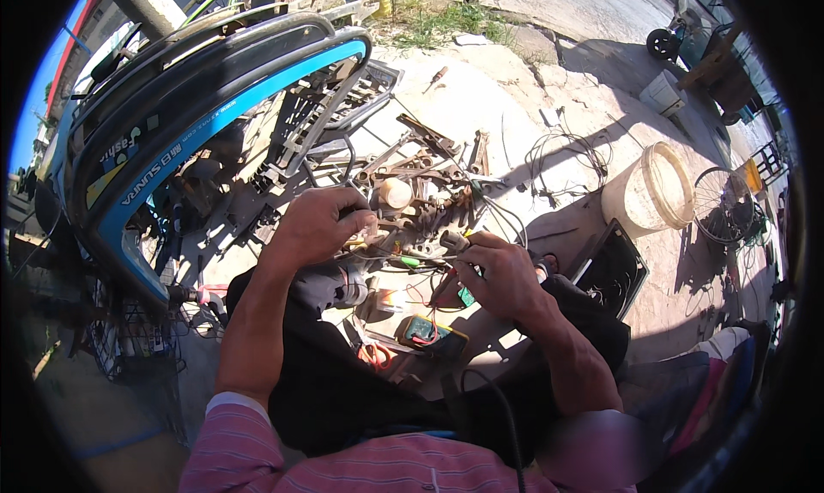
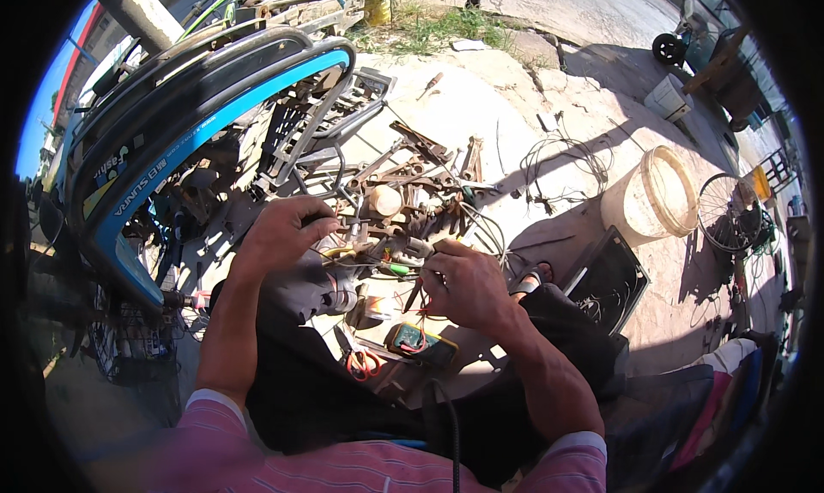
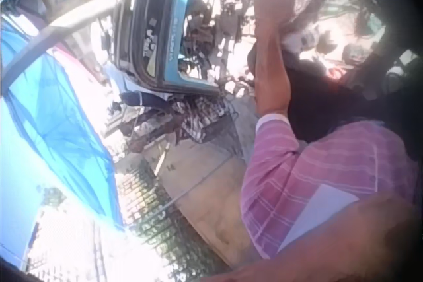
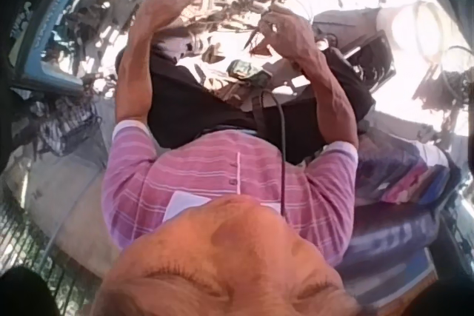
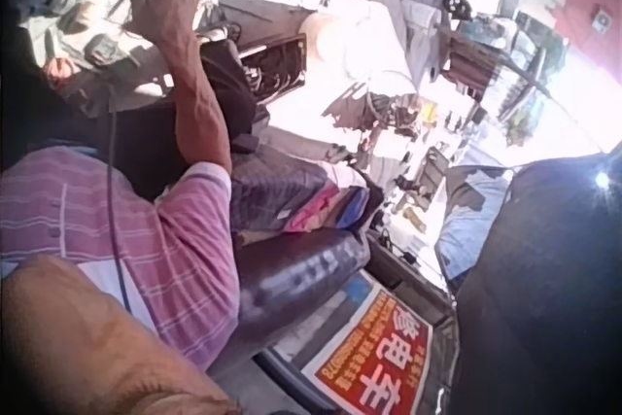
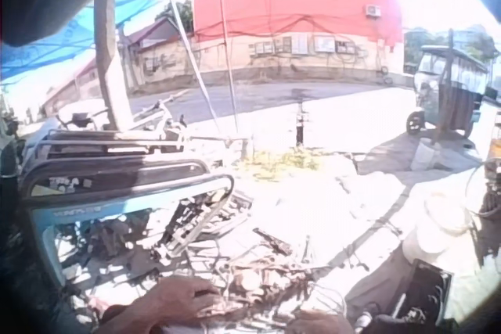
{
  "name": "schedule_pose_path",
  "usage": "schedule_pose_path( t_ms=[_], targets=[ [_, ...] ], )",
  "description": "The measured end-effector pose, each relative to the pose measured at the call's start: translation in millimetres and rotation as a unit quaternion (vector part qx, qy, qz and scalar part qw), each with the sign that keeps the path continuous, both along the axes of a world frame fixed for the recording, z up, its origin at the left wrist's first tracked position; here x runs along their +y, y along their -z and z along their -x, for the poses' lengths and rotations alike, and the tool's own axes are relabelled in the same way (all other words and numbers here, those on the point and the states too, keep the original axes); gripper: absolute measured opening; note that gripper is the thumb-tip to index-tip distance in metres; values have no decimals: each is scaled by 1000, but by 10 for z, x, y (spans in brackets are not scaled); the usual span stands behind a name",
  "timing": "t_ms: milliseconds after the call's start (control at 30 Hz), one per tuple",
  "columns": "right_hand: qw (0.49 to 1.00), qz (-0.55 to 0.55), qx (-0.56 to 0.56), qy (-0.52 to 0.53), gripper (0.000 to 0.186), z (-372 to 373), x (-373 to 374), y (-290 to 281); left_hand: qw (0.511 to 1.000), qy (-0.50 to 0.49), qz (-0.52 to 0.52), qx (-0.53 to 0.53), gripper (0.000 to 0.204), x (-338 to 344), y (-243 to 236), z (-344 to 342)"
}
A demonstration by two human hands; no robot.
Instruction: The person sits on the ground and uses pliers and a multimeter to strip, twist, and test wires connected to a small circuit board. The person repeatedly strips wire ends, twists them together, and checks continuity with the multimeter probes.
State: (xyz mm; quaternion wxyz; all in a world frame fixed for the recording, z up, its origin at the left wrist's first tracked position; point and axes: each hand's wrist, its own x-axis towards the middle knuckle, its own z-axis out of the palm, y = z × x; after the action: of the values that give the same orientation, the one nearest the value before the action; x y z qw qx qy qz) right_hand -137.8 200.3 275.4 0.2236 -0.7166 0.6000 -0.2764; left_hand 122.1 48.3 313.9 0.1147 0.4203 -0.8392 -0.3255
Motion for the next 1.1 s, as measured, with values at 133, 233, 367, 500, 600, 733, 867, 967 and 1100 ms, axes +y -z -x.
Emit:
schedule_pose_path(
  t_ms=[133,233,367,500,600,733,867,967,1100],
  targets=[
    [990,-19,-133,49,15,9,-23,-52,995,-17,-85,54,32,154,52,142],
    [973,-50,-211,75,17,3,-47,-65,992,68,-66,79,36,376,133,351],
    [959,-72,-260,88,19,41,-40,21,985,139,-61,86,35,589,296,509],
    [952,-104,-276,81,20,38,-11,-79,987,146,-23,60,26,612,409,555],
    [979,-135,-144,42,25,35,-16,-107,995,82,-25,60,21,494,274,480],
    [981,-177,-77,-33,27,23,36,10,996,-35,-50,67,26,337,161,351],
    [982,-167,-69,-54,27,-18,61,49,996,-48,-70,40,29,401,33,375],
    [981,-166,-91,-36,28,-12,28,48,996,-34,-71,43,31,422,7,370],
    [951,-206,-229,41,27,81,-54,-57,996,-45,-67,34,31,375,0,301]
  ],
)
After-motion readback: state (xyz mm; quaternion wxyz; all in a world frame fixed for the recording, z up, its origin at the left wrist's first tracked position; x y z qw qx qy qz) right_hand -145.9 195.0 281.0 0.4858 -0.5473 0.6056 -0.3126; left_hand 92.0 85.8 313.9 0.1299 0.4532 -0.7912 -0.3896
